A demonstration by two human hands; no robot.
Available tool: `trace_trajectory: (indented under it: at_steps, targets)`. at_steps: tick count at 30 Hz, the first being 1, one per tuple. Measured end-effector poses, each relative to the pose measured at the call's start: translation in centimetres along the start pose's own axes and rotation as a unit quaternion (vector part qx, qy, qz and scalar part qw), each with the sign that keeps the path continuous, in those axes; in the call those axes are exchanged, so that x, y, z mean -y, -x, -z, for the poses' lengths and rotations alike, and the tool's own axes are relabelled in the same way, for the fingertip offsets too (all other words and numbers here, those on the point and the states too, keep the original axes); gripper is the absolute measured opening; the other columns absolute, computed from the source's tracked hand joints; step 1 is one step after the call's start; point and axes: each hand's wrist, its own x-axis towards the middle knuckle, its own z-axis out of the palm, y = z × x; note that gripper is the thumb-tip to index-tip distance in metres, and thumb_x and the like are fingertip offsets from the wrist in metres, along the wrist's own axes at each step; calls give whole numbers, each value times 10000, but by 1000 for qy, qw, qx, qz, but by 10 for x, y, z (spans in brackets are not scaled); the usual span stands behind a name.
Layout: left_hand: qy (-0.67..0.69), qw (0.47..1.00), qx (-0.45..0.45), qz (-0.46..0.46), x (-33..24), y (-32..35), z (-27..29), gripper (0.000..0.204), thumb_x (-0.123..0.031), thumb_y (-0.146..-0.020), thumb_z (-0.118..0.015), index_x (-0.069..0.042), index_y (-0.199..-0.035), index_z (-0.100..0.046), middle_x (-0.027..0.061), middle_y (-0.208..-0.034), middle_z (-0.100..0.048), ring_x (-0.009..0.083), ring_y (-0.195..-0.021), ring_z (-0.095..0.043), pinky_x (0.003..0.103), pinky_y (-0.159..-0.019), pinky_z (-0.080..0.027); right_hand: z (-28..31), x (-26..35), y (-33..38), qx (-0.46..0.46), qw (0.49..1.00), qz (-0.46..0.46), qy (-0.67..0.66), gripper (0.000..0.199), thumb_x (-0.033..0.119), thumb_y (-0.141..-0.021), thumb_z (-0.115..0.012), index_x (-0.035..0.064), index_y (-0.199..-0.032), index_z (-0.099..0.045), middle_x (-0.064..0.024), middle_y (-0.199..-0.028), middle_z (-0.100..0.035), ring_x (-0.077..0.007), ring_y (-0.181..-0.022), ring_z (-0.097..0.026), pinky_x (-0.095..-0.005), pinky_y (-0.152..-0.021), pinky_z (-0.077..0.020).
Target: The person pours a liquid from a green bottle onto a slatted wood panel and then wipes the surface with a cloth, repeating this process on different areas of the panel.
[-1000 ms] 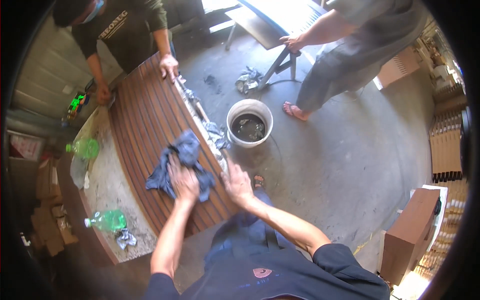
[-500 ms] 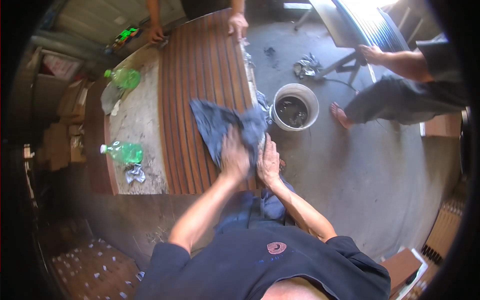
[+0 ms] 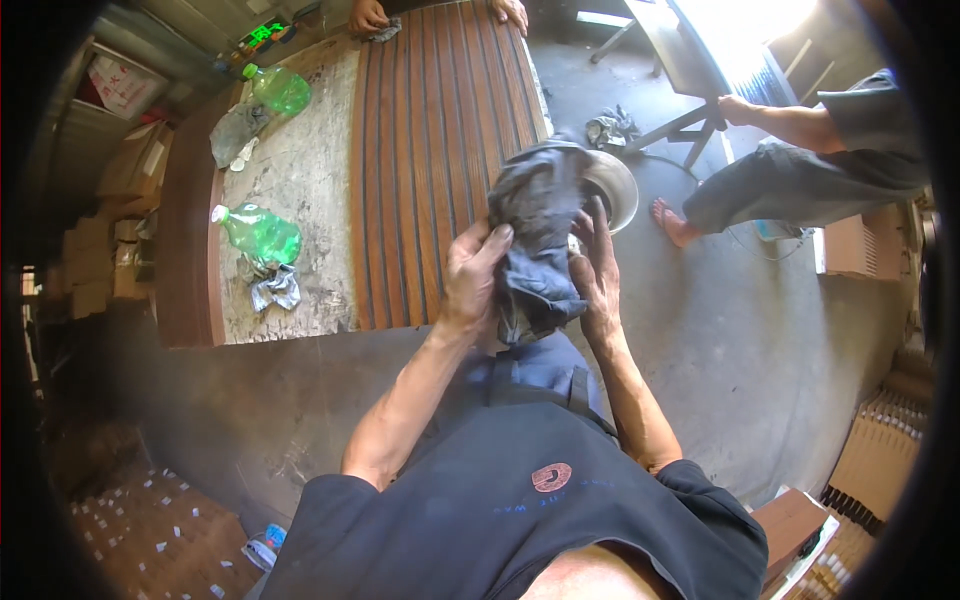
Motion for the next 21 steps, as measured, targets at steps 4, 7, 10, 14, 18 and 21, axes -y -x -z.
trace_trajectory:
  at_steps: [4, 7, 10, 14, 18, 21]
  targets:
    - [-472, 852, -120, -193, 28, -15, 103, 583, -420, -1127, -539, 33, -1493, -571, 264, -1558, -534, 405, -1455, -478, 529, -1237, -382, -24, -24, -8, -81, 976, 45, 199, 994, 415, -994, -728, -19, -1726, -214, -266, -1721, -355, -409, -1583, -357, -495, -1305, -272]
    - [-673, 698, -121, -212, 35, -5, 216, 645, -406, -1134, -471, 25, -1613, -454, 291, -1722, -351, 461, -1642, -222, 566, -1356, -168, -61, -35, -10, -67, 874, 167, 451, 1098, 518, -930, -792, 0, -1725, -238, -271, -1745, -304, -443, -1618, -271, -543, -1314, -229]
    - [-745, 627, -47, -221, 49, -2, 227, 623, -298, -1123, -490, 33, -1644, -407, 283, -1752, -298, 489, -1645, -203, 602, -1332, -186, -60, -90, 3, 42, 784, 116, 608, 964, 551, -949, -742, 113, -1712, -348, -276, -1749, -282, -480, -1618, -239, -625, -1299, -183]
    - [-764, 612, -49, -199, 37, 16, 224, 629, -262, -1115, -491, 28, -1660, -375, 277, -1765, -267, 484, -1646, -209, 621, -1325, -176, -67, -107, -8, 74, 766, 108, 630, 843, 565, -964, -702, 101, -1629, -475, -257, -1669, -388, -464, -1570, -303, -610, -1260, -225]
    - [-777, 598, -61, -187, 33, 12, 222, 655, -245, -1099, -499, 29, -1674, -346, 276, -1770, -254, 472, -1650, -208, 618, -1329, -161, -70, -121, -88, 95, 754, 154, 631, 815, 520, -989, -650, 69, -1636, -445, -286, -1677, -386, -465, -1581, -315, -595, -1279, -237]
    - [-771, 603, -48, -198, 35, 5, 208, 654, -237, -1098, -494, 28, -1677, -343, 278, -1770, -255, 468, -1653, -204, 611, -1334, -156, -66, -134, -181, 50, 747, 177, 639, 795, 487, -1008, -611, 45, -1641, -424, -308, -1682, -384, -466, -1590, -325, -583, -1294, -246]
